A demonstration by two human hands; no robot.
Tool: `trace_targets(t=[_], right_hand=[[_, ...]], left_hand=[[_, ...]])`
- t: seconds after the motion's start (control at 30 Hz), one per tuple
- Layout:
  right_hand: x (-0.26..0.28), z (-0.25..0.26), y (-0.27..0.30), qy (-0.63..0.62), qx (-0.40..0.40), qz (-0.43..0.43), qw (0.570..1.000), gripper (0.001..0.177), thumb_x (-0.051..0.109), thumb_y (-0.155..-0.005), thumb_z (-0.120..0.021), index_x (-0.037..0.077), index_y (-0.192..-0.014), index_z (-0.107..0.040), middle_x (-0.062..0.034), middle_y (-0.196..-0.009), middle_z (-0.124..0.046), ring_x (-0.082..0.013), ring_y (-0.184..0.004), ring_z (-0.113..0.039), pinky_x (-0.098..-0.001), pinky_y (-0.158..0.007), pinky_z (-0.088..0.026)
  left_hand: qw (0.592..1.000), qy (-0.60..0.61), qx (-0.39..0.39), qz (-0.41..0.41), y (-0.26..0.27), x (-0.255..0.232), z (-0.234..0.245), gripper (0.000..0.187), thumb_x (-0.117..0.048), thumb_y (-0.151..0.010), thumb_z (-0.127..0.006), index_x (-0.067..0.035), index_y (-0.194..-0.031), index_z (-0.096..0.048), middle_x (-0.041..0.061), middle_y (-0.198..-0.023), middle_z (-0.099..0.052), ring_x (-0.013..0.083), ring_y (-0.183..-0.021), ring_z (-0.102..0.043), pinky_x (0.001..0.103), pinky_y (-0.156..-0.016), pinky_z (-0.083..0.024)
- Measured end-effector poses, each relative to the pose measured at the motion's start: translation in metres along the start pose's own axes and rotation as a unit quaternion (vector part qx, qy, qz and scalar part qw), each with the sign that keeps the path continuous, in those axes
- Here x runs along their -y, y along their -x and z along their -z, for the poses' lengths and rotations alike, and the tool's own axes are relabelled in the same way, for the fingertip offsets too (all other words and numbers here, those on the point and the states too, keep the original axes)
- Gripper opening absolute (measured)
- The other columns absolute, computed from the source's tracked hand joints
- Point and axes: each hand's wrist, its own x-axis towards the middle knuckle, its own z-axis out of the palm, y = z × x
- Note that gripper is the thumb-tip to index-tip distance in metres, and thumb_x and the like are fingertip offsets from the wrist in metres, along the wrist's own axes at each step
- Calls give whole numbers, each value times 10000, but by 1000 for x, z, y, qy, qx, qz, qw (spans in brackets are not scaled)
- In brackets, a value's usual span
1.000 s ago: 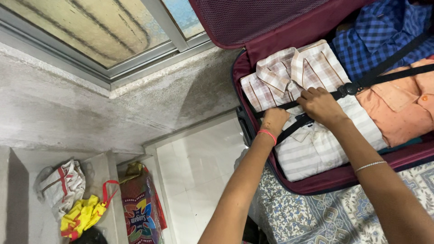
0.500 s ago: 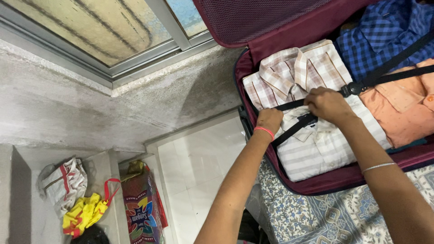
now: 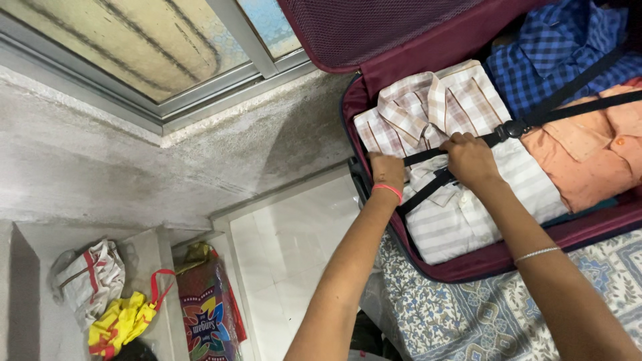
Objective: The person folds a blue checkered shirt and places it into a suitcase with other folded clothes, then tightens the internal straps and zips the suitcase closed.
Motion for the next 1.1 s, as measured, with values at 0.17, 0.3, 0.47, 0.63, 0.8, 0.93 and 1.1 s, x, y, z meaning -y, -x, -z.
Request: trace_targets(t=[0.17,0.3,0.47,0.63,0.8,0.93,1.1], right_hand=[[11,4,1,-69,-17,-19,997,270,48,-853,-626,92,-1063,-789,-102,-1041,-722,-305,-988,-696,-419,-911,-546],[17,4,12,-105,65,-35,992,343,12,-808,-602,79,-1096,-776,-125,-1201,-719,-327,-1034,-697,-429,-928,-541],[1,-2,29,-125,17,-69,990,436,-5,-820,-571,54,-1224,-726,-140,-1296,-696,-321,-1179,-662,-414,-1020,-519],[-15,-24,54,-40,33,-59,997,495,62,-840,-585,44,-1331,-639,-156,-1440,-606,-304,-1367,-549,-441,-1109,-449],[-25,-27,78,-24,55,-103,993,500,222,-948,-557,59,-1421,-559,-188,-1514,-522,-337,-1430,-459,-501,-1119,-397],[-39,-15,93,-55,137,-132,980,637,437,-941,-614,60,-1441,-501,-242,-1509,-448,-389,-1393,-417,-525,-1061,-378],[-30,28,112,-9,129,-165,978,658,481,-874,-704,134,-1419,-579,-193,-1434,-574,-347,-1349,-540,-449,-1080,-483]], left_hand=[[962,205,-146,-104,-9,-12,-33,260,-158,-986,-535,-61,-1135,-723,163,-1161,-693,328,-1102,-679,478,-888,-556],[960,219,-133,-113,7,-29,-33,314,-169,-943,-544,-25,-1192,-669,190,-1218,-620,356,-1107,-644,502,-884,-539],[949,238,-160,-129,30,-28,-3,361,-149,-921,-594,-46,-1266,-616,150,-1255,-611,333,-1178,-617,509,-968,-501],[925,270,-196,-181,41,-44,2,598,-178,-801,-686,-62,-1373,-558,127,-1424,-551,306,-1366,-512,481,-1050,-454],[930,255,-170,-205,52,-75,-4,675,-330,-897,-692,-52,-1473,-476,155,-1581,-415,325,-1489,-368,541,-1142,-362],[945,268,-55,-180,67,-89,-1,800,-379,-879,-692,-73,-1536,-352,139,-1610,-317,337,-1450,-324,588,-1135,-302],[914,294,-212,-182,82,-96,5,727,-271,-841,-703,-43,-1483,-452,161,-1556,-422,328,-1447,-401,537,-1105,-384]])
